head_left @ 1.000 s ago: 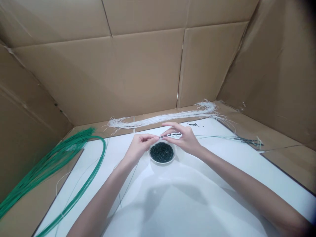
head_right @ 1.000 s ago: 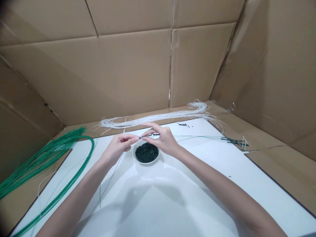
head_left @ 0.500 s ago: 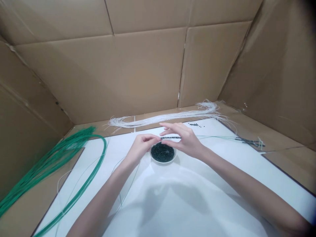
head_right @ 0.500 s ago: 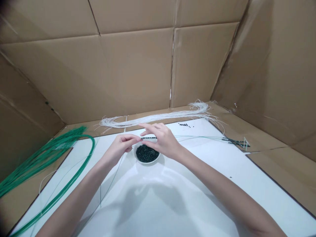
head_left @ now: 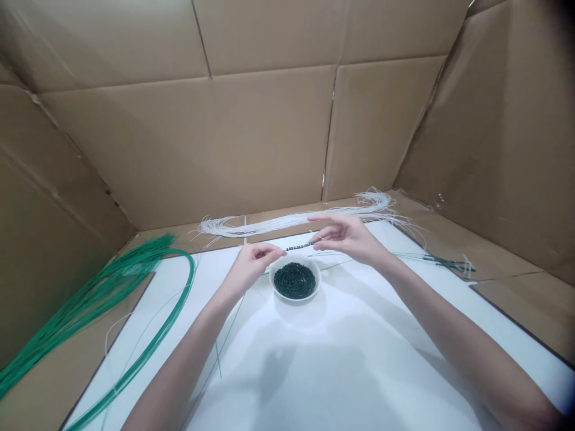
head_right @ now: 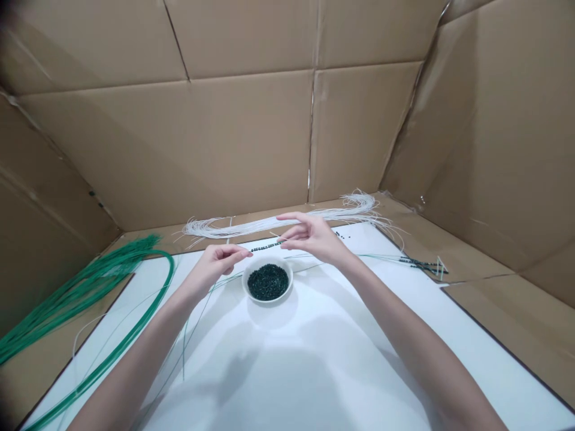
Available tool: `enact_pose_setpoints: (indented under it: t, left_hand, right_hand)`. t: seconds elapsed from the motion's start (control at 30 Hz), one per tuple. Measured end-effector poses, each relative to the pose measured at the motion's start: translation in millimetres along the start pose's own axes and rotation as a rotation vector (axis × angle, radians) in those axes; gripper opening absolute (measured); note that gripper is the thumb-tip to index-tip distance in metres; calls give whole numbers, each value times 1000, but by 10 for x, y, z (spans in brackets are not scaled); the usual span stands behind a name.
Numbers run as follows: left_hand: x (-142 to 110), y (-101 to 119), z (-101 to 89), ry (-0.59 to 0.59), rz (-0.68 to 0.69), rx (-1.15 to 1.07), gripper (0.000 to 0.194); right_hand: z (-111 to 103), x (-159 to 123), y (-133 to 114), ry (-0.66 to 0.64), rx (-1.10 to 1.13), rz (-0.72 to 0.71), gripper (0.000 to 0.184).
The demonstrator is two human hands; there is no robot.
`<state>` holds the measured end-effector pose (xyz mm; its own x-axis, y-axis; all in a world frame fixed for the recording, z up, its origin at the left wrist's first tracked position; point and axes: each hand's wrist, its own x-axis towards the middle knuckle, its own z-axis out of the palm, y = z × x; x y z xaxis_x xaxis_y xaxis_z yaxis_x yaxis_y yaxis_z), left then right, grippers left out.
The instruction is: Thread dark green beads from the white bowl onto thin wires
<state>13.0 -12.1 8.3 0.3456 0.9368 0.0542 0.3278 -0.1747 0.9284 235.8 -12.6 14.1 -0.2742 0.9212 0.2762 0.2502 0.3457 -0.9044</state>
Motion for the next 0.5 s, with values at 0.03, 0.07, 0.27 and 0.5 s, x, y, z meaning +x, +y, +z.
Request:
enact_pose_setpoints:
  t: [0.03, 0.07, 0.27, 0.5]
  left_hand:
    - [5, -7, -8, 15, -8, -5, 28]
    - [11, -16, -11, 30, -19, -11, 27]
    - [41, -41, 55, 73, -10, -4, 28]
    - [18, 82, 98, -26, 46, 138, 33]
  right_hand:
    - [-43, 15, 12, 5, 57, 20, 56]
    - [-75, 29, 26, 6, 103, 30, 59]
    - [24, 37, 96, 2, 195, 2, 59]
    - [164, -22, 35, 98, 191, -45, 45]
